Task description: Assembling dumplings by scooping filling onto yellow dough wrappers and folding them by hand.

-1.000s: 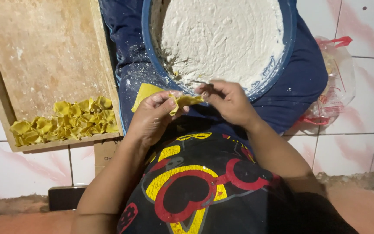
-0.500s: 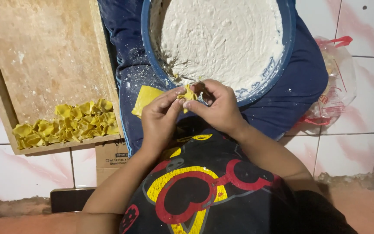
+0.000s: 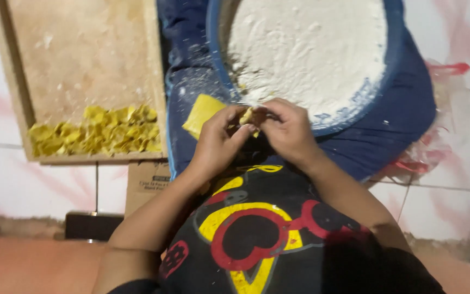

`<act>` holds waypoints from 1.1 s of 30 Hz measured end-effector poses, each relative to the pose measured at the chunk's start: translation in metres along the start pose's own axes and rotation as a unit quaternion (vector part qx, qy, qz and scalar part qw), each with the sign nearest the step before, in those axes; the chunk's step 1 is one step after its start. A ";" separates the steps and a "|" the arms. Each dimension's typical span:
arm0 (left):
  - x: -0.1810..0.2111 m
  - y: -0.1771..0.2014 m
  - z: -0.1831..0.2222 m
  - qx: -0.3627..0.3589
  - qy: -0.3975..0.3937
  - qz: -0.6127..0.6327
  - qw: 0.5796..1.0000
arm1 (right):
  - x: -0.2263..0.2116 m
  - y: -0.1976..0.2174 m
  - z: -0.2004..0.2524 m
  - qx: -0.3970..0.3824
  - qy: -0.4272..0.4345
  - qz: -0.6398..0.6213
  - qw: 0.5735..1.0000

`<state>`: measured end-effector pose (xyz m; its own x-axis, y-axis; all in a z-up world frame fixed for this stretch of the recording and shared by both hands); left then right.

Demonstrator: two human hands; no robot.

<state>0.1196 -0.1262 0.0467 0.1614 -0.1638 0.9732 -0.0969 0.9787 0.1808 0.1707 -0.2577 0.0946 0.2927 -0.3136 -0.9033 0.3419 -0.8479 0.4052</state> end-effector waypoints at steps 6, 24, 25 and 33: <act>-0.008 0.088 0.008 0.136 0.034 0.117 0.983 | 0.041 0.028 0.015 0.028 -0.116 -0.008 0.993; -0.266 0.358 0.042 0.513 0.162 -0.380 0.753 | 0.046 0.045 0.023 0.062 -0.128 0.018 0.990; -0.260 0.355 0.047 0.512 0.162 -0.380 0.753 | 0.047 0.047 0.024 0.062 -0.128 0.018 0.990; -0.167 0.301 0.033 0.328 0.259 -0.416 0.808 | 0.067 0.070 0.034 0.023 -0.160 0.049 0.986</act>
<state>0.0308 0.1913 -0.0564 0.8114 -0.4913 0.3167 -0.2152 0.2526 0.9433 0.1840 -0.3523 0.0573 0.0229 -0.5083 -0.8609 0.2838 -0.8224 0.4932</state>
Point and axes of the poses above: each hand's wrist, its own z-axis away from the middle knuckle, its own y-axis out of the back of the hand, x = y × z, the point moved 10 cm from there along -z, towards the middle knuckle, and after that the axes turned 3 degrees about y, right-handed, at the moved point
